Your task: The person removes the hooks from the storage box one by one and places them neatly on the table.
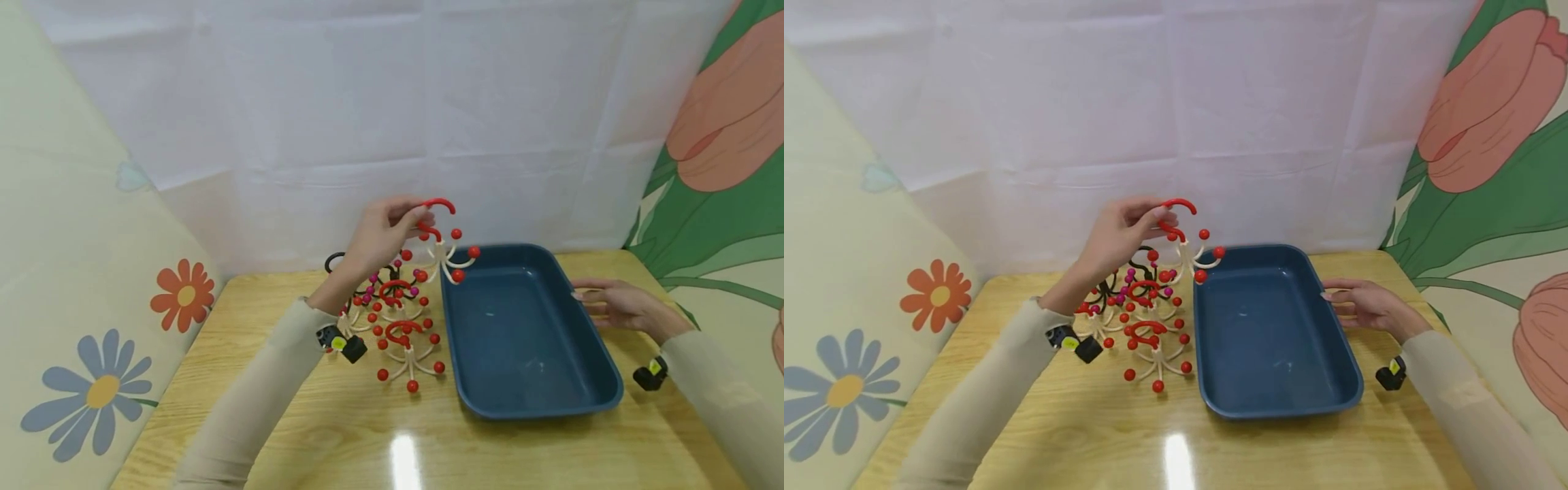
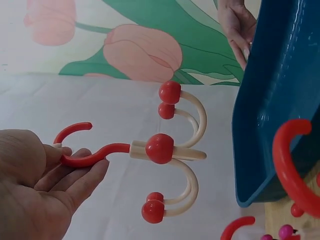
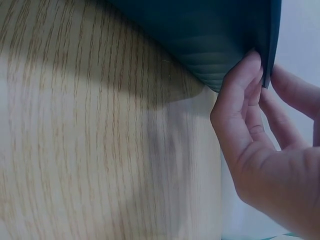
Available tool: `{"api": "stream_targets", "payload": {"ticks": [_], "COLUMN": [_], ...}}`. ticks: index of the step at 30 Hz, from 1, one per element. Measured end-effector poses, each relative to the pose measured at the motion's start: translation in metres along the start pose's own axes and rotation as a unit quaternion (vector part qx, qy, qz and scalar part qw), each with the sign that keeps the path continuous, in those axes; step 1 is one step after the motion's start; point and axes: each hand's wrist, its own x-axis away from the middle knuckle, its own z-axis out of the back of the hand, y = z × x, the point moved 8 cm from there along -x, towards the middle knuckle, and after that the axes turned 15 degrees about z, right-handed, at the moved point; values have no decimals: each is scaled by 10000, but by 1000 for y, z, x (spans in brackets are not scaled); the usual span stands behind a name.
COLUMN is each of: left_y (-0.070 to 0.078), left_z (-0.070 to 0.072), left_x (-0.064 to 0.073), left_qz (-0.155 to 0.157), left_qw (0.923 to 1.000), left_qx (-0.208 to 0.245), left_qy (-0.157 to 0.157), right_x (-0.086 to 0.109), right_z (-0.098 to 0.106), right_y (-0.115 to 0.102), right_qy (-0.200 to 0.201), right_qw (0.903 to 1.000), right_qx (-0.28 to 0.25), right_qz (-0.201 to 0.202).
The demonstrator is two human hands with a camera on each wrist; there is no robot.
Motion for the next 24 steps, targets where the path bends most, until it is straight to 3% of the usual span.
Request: {"api": "stream_targets", "payload": {"ticks": [11, 24], "left_y": [-2, -27], "left_z": [36, 69], "left_x": [38, 91], "left_qz": [-111, 99], "left_qw": [9991, 9957], "left_qx": [-227, -613], "left_qy": [326, 691], "right_x": [1, 4], "right_z": [1, 0], "right_y": [1, 0], "right_qy": [-2, 33], "right_qw": [10000, 10000], "right_qx": [18, -73], "right_qz": [-7, -34]}}
